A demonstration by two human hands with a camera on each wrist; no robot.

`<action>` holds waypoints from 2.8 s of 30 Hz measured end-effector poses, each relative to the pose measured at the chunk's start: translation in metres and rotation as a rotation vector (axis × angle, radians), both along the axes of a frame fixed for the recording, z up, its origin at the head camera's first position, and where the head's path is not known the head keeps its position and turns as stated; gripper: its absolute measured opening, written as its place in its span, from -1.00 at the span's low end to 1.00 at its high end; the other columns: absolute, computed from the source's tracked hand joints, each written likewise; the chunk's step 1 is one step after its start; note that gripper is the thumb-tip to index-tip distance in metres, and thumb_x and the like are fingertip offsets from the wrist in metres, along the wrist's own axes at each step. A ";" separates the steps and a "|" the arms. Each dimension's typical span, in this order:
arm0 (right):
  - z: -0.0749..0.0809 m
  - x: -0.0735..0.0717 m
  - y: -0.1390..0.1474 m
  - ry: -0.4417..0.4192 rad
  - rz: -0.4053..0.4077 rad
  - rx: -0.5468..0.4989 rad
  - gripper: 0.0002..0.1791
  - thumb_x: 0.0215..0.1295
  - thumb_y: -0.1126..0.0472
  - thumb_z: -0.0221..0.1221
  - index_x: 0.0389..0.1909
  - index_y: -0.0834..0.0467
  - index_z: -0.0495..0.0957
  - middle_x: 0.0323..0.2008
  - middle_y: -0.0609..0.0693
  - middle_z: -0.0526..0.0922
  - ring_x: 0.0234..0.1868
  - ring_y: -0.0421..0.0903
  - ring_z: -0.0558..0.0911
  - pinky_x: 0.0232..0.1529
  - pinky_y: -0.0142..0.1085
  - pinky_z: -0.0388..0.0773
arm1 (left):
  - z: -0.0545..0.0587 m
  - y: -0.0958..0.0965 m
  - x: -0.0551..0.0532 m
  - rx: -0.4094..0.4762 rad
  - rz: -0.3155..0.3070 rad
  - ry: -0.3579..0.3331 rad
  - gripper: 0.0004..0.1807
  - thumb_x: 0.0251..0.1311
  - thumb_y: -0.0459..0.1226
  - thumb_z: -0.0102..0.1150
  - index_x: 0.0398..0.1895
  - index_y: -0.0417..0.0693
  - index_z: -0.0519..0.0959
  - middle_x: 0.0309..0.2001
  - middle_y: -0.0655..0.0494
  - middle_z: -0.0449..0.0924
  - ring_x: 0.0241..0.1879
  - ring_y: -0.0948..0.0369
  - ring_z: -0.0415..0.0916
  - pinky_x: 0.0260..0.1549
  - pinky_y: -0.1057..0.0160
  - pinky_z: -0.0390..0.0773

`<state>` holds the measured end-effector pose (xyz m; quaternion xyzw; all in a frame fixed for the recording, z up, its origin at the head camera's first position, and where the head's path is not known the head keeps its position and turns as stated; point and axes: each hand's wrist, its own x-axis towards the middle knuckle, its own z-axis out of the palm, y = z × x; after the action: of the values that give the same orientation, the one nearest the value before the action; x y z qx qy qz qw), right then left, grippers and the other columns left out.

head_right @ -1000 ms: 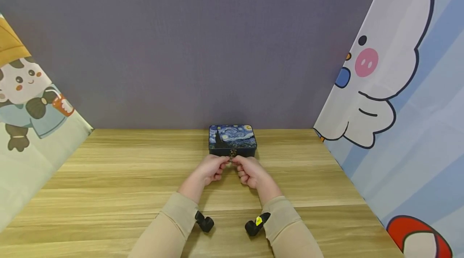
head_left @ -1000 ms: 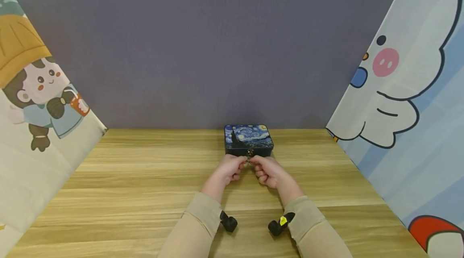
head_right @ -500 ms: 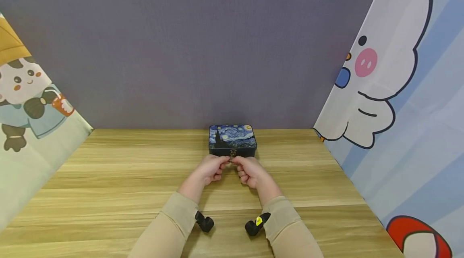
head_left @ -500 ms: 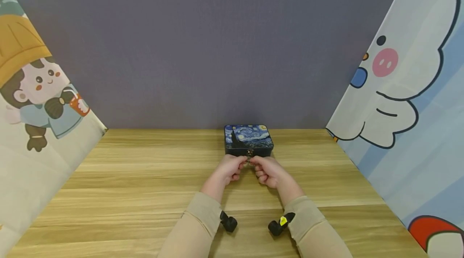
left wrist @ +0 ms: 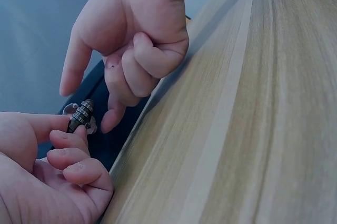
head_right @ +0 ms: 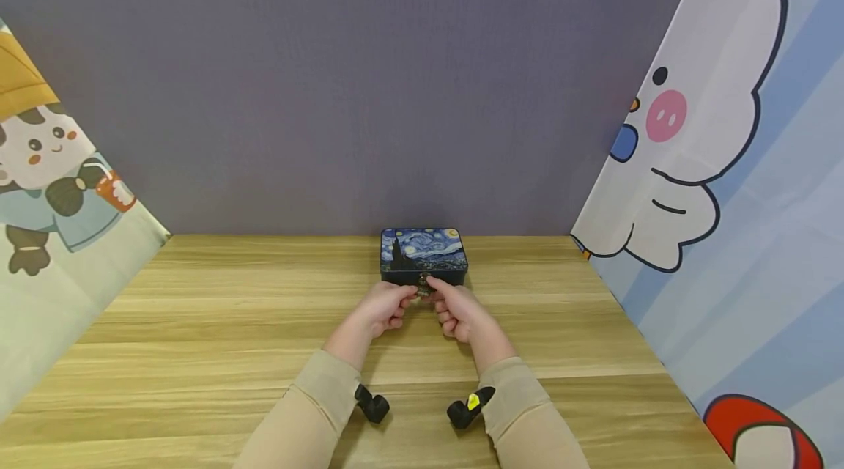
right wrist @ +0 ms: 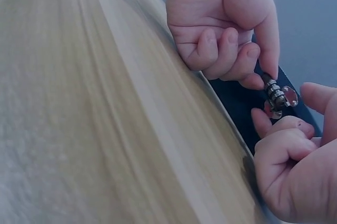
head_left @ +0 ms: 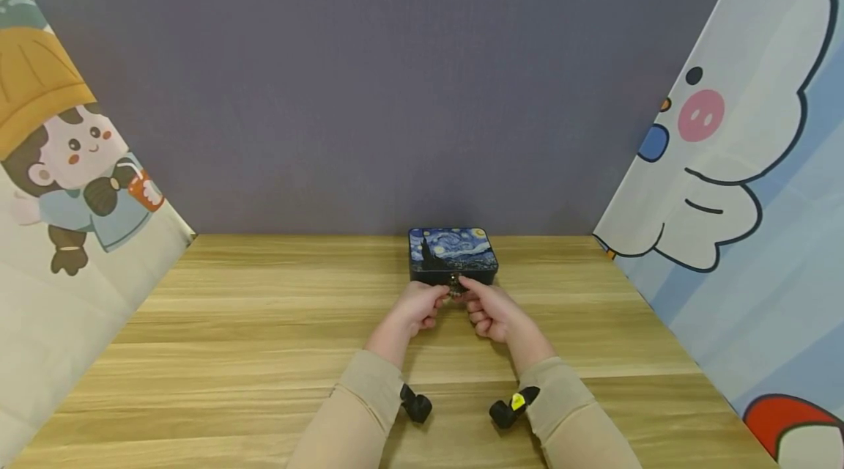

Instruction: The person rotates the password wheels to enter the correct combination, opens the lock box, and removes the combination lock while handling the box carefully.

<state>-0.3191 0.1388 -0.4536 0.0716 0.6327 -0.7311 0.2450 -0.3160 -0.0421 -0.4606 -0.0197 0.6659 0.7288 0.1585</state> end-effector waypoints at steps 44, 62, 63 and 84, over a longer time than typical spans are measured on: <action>0.000 0.001 0.003 0.010 0.034 0.008 -0.77 0.41 0.13 0.19 -0.27 0.26 0.52 -0.72 -0.22 0.17 -0.77 -0.35 0.11 -0.76 -0.50 -0.01 | 0.001 0.001 0.003 -0.014 0.017 0.011 -0.75 0.41 -0.26 0.14 -0.42 -0.22 0.50 -0.62 0.19 0.31 -0.71 0.33 0.11 -0.72 0.39 0.16; -0.001 0.001 0.002 0.036 0.036 -0.003 -0.78 0.39 0.16 0.20 -0.32 0.25 0.52 -0.72 -0.22 0.19 -0.77 -0.35 0.11 -0.77 -0.51 0.00 | 0.002 0.001 0.004 -0.006 0.007 0.012 -0.75 0.42 -0.27 0.12 -0.41 -0.26 0.49 -0.61 0.18 0.29 -0.72 0.33 0.08 -0.72 0.39 0.14; -0.001 0.001 0.002 0.038 0.035 -0.003 -0.78 0.39 0.16 0.20 -0.32 0.26 0.52 -0.72 -0.22 0.19 -0.77 -0.35 0.11 -0.77 -0.50 0.00 | 0.002 0.001 0.004 -0.007 0.008 0.013 -0.75 0.42 -0.26 0.12 -0.41 -0.25 0.49 -0.61 0.18 0.29 -0.72 0.33 0.08 -0.71 0.39 0.14; -0.002 0.000 0.002 0.042 0.012 -0.003 -0.81 0.34 0.22 0.22 -0.26 0.30 0.53 -0.72 -0.19 0.19 -0.78 -0.34 0.13 -0.77 -0.49 0.01 | 0.000 0.001 0.002 -0.001 -0.001 0.015 -0.76 0.42 -0.27 0.12 -0.35 -0.30 0.52 -0.59 0.17 0.30 -0.72 0.34 0.09 -0.71 0.40 0.14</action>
<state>-0.3189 0.1411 -0.4553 0.0519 0.6370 -0.7319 0.2361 -0.3137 -0.0413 -0.4602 -0.0142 0.6674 0.7285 0.1537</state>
